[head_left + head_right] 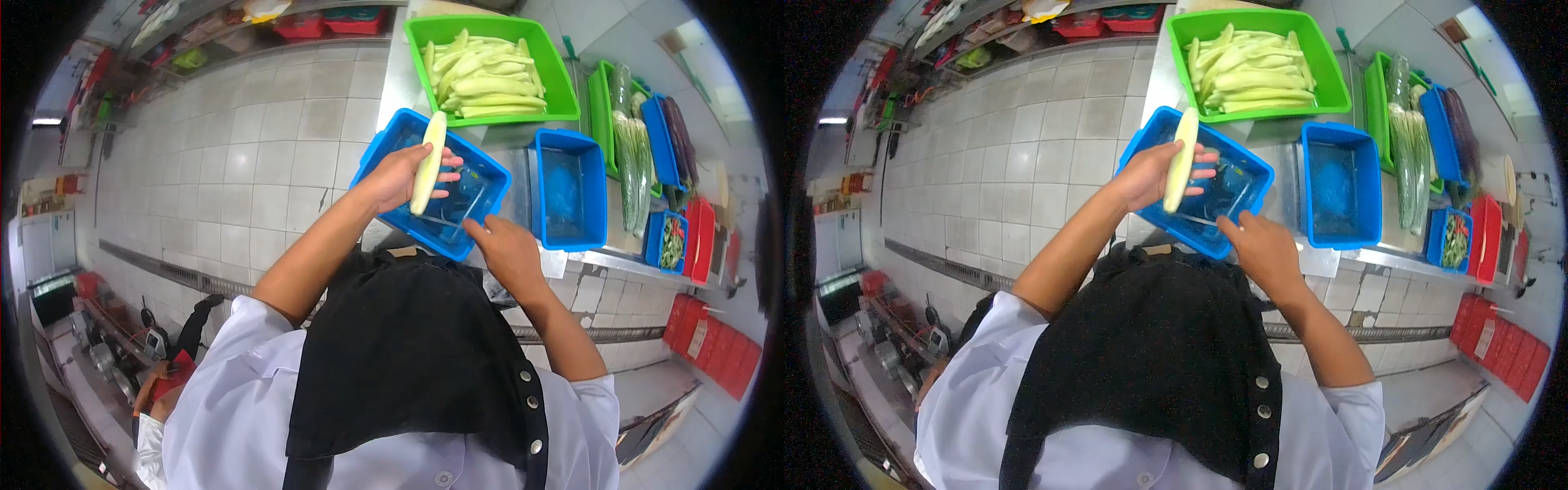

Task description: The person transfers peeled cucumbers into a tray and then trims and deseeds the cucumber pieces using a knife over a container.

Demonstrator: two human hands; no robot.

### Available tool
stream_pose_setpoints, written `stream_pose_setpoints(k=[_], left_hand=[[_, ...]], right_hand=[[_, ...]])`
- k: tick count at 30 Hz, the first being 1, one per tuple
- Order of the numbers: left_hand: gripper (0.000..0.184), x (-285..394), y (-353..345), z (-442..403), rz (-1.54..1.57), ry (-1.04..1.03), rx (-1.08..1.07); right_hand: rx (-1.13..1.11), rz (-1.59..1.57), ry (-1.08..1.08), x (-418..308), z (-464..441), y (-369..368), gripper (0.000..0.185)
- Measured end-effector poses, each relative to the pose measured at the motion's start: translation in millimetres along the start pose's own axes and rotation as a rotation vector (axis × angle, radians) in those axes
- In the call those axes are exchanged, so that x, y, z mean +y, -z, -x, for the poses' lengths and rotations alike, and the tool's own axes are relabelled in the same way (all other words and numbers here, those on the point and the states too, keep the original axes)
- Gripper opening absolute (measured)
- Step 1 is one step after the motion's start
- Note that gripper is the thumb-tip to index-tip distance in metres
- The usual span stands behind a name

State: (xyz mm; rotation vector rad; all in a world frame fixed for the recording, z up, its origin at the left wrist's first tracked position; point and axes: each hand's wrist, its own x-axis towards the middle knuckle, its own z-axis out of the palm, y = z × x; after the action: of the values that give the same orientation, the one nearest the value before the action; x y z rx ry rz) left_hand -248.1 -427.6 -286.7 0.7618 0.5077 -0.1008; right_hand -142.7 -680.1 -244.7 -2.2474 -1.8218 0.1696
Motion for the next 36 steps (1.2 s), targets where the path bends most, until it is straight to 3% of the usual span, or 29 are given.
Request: stream_pose_setpoints(k=[3, 7, 12, 14, 15, 17, 18, 19, 21, 22, 24, 26, 27, 29, 30, 31, 33, 35, 36], left_hand=[[0.042, -2, 5, -2, 0.04, -0.022, 0.024], [0.047, -11, 11, -6, 0.073, -0.037, 0.0], [0.043, -19, 23, -13, 0.156, -0.134, 0.039], [0.042, -20, 24, -12, 0.145, -0.241, 0.077], [0.047, -18, 19, -7, 0.132, -0.279, 0.124], [0.06, -26, 14, -8, 0.144, -0.377, 0.112], [0.064, -33, 11, -8, 0.163, -0.423, 0.079], [0.068, -42, 7, -10, 0.179, -0.465, 0.044], [0.069, -51, -7, -10, 0.205, -0.507, 0.023], [0.07, -50, -16, -1, 0.123, -0.507, 0.05], [0.072, -56, -17, -4, 0.033, -0.509, 0.07], [0.068, -73, -2, -20, -0.014, -0.674, 0.017], [0.068, -67, -4, -13, -0.016, -0.67, 0.01], [0.061, -43, -8, 15, 0.092, -0.356, -0.137], [0.073, -37, -5, 24, 0.183, -0.245, -0.208], [0.1, -32, 5, 33, 0.33, -0.182, -0.386], [0.115, -17, 20, 52, 0.502, -0.041, -0.627], [0.111, -2, 14, 65, 0.559, 0.097, -0.607], [0.108, -5, 17, 63, 0.344, 0.165, -0.546]], right_hand=[[-0.002, -0.064, 0.047, -1, 1, 7, 0.027], [0.075, -0.019, -0.09, 1, -18, 4, 0.026], [-0.173, 0.039, 0.025, 7, 5, -18, 0.021], [0.065, -0.277, -0.027, 19, 17, -48, 0.016], [0.08, -0.267, 0.005, 24, 17, -62, 0.016], [0.094, -0.777, -0.32, 33, 8, -83, 0.023], [-0.069, -1.209, -0.723, 24, -9, -73, 0.027], [-0.065, -1.204, -0.706, 11, -25, -59, 0.027], [-0.091, -1.606, -0.837, -13, -51, -40, 0.028], [-0.055, -1.664, -0.842, -17, -58, -42, 0.028], [-0.05, -1.641, -0.786, -14, -63, -53, 0.027], [-0.04, -1.631, -0.737, -13, -63, -51, 0.025], [-0.032, -1.632, -0.741, -9, -62, -49, 0.025], [0.011, -1.645, -0.722, 12, -55, -46, 0.024], [0.03, -1.613, -0.711, 23, -50, -43, 0.022], [0.063, -1.617, -0.742, 35, -45, -37, 0.022], [-0.153, -1.547, -0.561, 55, -38, -21, 0.024], [-0.273, -1.256, -0.455, 62, -41, -4, 0.028], [-0.295, -1.203, -0.422, 56, -45, 4, 0.03]])
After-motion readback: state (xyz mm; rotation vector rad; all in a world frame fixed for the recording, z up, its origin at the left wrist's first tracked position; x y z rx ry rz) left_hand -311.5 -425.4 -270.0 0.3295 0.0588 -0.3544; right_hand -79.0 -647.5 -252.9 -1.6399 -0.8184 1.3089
